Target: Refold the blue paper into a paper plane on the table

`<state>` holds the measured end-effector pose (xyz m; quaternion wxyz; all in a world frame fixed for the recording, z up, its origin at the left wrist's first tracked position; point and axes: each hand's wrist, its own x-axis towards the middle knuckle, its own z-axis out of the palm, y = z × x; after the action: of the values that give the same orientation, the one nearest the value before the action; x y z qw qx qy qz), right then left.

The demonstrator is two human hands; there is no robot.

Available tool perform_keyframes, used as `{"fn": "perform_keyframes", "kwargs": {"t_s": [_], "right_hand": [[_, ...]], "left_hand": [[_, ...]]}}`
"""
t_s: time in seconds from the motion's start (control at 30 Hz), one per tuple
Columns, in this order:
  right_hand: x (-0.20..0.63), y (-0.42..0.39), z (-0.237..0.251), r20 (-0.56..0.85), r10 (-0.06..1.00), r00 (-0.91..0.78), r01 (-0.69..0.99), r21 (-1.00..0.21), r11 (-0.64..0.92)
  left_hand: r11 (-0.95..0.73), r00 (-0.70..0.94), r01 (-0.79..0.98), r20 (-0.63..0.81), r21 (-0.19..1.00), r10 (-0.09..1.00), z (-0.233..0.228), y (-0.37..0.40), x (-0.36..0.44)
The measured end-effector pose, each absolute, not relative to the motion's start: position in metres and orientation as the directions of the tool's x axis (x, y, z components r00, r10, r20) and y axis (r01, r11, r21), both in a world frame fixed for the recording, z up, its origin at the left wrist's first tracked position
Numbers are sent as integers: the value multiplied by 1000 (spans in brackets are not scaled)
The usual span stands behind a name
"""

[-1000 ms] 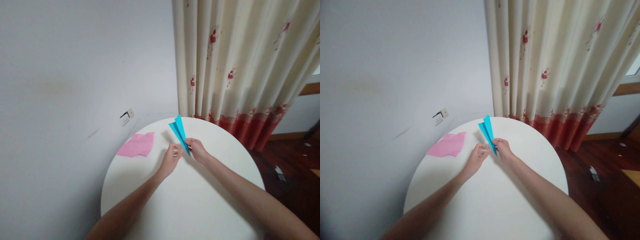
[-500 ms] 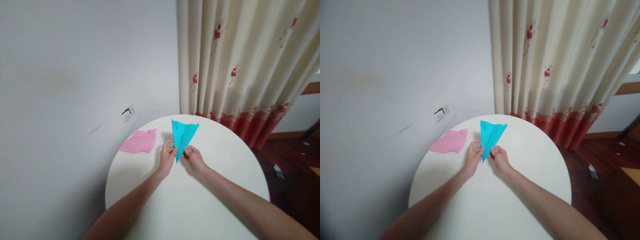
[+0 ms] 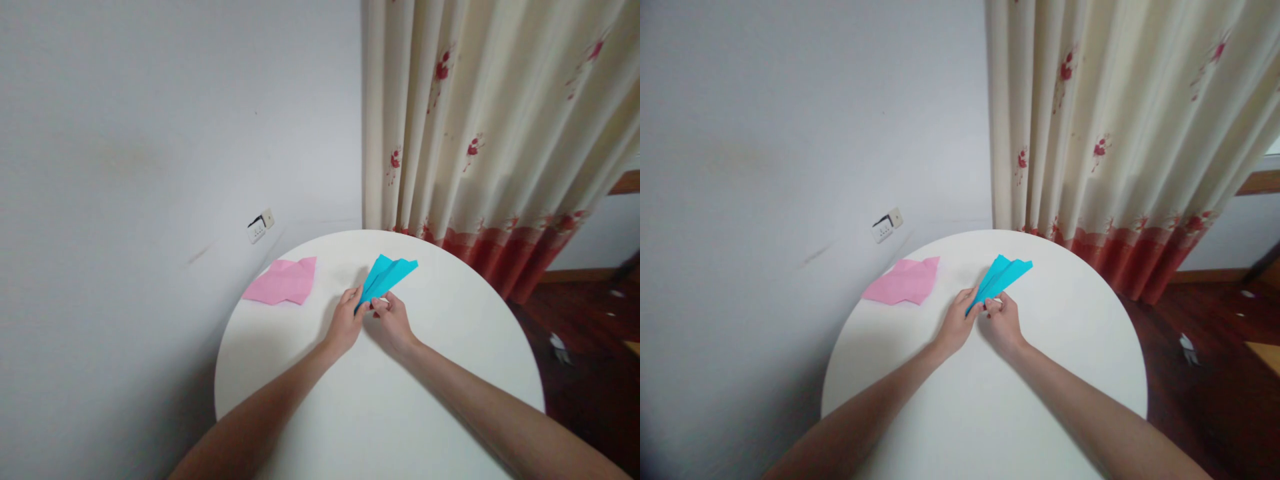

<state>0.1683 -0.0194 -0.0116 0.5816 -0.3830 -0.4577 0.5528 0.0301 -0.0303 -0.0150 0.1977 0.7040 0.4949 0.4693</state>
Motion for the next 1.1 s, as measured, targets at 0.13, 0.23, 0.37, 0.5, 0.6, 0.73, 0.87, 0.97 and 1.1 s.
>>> {"fn": "perform_keyframes", "kwargs": {"t_s": [0.13,0.23,0.37,0.5,0.6,0.73,0.87,0.97,1.1], "right_hand": [[169,-18,-11,233,970,-71,-247,-946,209],[170,-18,-10,259,962,-88,-220,-947,235],[169,-20,-5,202,974,-102,-245,-954,173],[168,-19,-6,76,997,-8,-250,-966,72],[170,-16,-12,-18,999,44,-298,-955,-4],[173,-14,-15,-31,1000,6,-483,-875,-24],[172,-17,-11,-18,997,-75,-544,-837,-56],[171,-17,-10,2,991,-133,-553,-830,-72],[173,-14,-11,1,989,-150,-553,-829,-83]], "left_hand": [[-417,87,405,419,814,904,-10,-26,22],[-429,94,389,428,815,899,-6,-25,17],[-412,57,501,446,761,893,-3,-27,17],[-449,74,549,494,705,866,-2,-28,24],[-413,-32,434,472,801,881,-6,-25,26],[-301,-193,154,327,941,925,-13,-17,23],[-292,-211,83,303,953,929,-15,-14,22],[-334,-199,134,355,933,913,-16,-14,24],[-317,-123,144,335,937,934,-22,-11,25]]}}
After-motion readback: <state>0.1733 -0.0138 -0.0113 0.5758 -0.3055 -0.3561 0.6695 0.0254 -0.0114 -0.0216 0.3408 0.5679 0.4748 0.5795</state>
